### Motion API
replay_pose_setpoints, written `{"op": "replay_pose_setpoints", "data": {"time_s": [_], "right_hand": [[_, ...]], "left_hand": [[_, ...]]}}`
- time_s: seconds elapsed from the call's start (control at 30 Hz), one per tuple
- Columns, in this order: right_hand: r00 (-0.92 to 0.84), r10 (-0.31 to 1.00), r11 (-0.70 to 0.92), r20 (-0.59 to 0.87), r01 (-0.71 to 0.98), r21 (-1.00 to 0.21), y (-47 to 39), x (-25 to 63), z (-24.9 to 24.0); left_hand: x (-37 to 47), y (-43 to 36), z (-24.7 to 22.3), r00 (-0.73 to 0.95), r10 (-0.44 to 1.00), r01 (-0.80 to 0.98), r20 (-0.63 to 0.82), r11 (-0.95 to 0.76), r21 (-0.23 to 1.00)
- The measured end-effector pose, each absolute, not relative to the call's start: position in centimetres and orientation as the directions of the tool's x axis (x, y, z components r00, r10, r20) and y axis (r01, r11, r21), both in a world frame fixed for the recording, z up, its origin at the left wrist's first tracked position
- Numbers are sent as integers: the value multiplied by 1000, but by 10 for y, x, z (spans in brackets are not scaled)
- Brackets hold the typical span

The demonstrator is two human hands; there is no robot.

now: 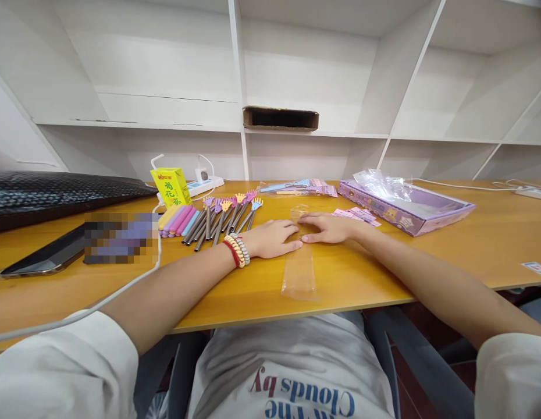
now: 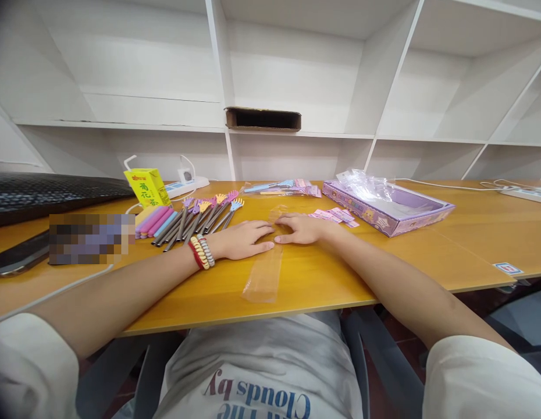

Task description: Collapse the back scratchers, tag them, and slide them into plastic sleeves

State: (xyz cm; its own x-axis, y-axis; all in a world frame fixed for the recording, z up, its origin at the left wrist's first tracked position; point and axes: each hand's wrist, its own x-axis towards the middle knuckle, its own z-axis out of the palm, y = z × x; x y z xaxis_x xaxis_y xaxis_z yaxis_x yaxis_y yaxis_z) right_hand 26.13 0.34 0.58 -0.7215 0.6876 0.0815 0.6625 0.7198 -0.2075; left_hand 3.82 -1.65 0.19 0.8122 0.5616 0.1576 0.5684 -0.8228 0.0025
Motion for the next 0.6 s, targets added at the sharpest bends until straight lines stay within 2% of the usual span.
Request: {"op": "replay_pose_setpoints", "data": {"time_s": [0.3,0.6], "right_hand": [[-757,649,752,76,623,-217,5,265,6],[-730,682,721,45,661,-206,1,262,10]], "left_hand": [[39,-17,2,823,543,553,167,-833,-20],[40,-20,6,821,548,557,159,-831,-10]]}}
